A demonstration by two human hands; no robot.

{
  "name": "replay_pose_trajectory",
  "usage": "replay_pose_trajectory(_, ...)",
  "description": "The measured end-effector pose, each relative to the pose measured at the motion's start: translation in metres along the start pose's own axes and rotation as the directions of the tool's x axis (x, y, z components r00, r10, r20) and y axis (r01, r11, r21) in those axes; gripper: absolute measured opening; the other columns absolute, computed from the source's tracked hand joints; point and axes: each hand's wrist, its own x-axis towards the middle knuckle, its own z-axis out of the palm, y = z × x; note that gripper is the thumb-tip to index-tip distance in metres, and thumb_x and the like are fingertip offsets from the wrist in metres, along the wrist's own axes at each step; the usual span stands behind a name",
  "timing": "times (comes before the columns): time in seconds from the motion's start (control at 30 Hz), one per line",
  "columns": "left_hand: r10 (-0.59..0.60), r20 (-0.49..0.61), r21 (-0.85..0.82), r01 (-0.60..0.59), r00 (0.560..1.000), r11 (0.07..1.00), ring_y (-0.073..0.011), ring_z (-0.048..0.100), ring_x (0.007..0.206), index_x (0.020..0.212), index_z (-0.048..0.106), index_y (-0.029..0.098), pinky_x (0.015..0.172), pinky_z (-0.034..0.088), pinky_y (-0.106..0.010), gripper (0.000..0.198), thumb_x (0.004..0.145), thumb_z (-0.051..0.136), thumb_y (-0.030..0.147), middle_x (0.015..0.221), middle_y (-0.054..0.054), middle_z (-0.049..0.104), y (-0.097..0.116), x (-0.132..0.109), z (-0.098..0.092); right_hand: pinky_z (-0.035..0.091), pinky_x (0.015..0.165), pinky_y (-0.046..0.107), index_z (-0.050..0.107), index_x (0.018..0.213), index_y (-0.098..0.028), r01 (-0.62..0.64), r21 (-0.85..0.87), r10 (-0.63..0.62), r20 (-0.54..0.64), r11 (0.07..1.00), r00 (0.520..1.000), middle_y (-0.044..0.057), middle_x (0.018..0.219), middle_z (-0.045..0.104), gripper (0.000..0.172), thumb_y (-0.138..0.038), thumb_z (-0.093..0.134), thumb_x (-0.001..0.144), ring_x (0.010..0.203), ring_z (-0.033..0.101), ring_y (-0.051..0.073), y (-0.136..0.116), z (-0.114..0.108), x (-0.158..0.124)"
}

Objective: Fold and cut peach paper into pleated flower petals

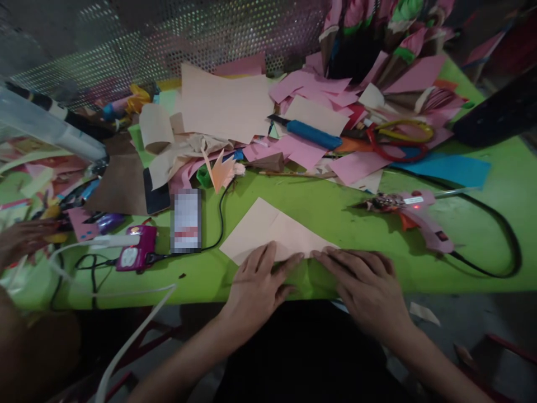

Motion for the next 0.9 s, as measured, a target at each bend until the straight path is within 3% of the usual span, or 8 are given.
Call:
replay_pose_trajectory(0.07,0.005,0.001,0.016,-0.005,1.0,1.0,-0.0334,0.05,0.12,0.146,0.041,0.035,0.093,0.052,-0.048,0.066,0.085,0.062,0.05,0.137,-0.015,0.049,0.002,-0.003,0.001,0.04,0.088,0.041,0.056,0.135,-0.03,-0.01,-0.01,0.01,0.004,1.0,1.0,0.003,0.115,0.071,0.054,-0.007,0.053,0.086,0.098,0.058,0.024,0.0,-0.001,0.0)
replay_pose_trajectory(0.3,-0.007,-0.011,0.043,0.008,1.0,0.999,-0.032,0.051,0.122,0.146,0.04,0.037,0.096,0.051,-0.047,0.069,0.082,0.065,0.052,0.139,-0.014,0.049,0.001,-0.003,0.008,0.038,0.097,0.042,0.053,0.138,-0.024,-0.014,-0.017,0.014,0.005,1.0,1.0,0.005,0.127,0.067,0.05,-0.012,0.053,0.089,0.114,0.057,0.025,-0.013,-0.009,0.004)
replay_pose_trajectory(0.53,-0.003,-0.003,0.05,0.003,1.0,0.999,-0.033,0.051,0.121,0.136,0.055,0.028,0.097,0.051,-0.046,0.058,0.083,0.065,0.049,0.139,-0.015,0.051,-0.001,-0.003,0.009,0.03,0.108,0.039,0.048,0.141,-0.02,0.102,0.025,-0.104,0.088,0.994,0.991,0.005,0.143,0.055,0.044,-0.023,0.046,0.097,0.129,0.05,0.019,-0.043,0.005,0.008)
replay_pose_trajectory(0.77,0.026,-0.039,0.072,-0.023,0.999,0.997,-0.0333,0.054,0.12,0.144,0.044,0.036,0.091,0.053,-0.046,0.063,0.086,0.058,0.055,0.138,-0.015,0.053,-0.003,-0.001,0.01,0.025,0.109,0.042,0.046,0.141,-0.024,-0.03,-0.058,0.034,0.065,0.998,0.997,0.004,0.14,0.057,0.043,-0.022,0.045,0.098,0.127,0.054,0.019,-0.023,0.001,-0.006)
replay_pose_trajectory(0.9,0.037,-0.036,0.046,-0.035,0.999,0.998,-0.0303,0.053,0.125,0.146,0.042,0.036,0.098,0.05,-0.044,0.061,0.089,0.054,0.055,0.145,-0.011,0.05,-0.009,-0.006,0.009,0.025,0.109,0.043,0.045,0.142,-0.026,-0.053,-0.075,0.057,0.04,0.996,0.998,0.005,0.138,0.059,0.045,-0.022,0.047,0.098,0.123,0.058,0.021,-0.014,-0.002,-0.012)
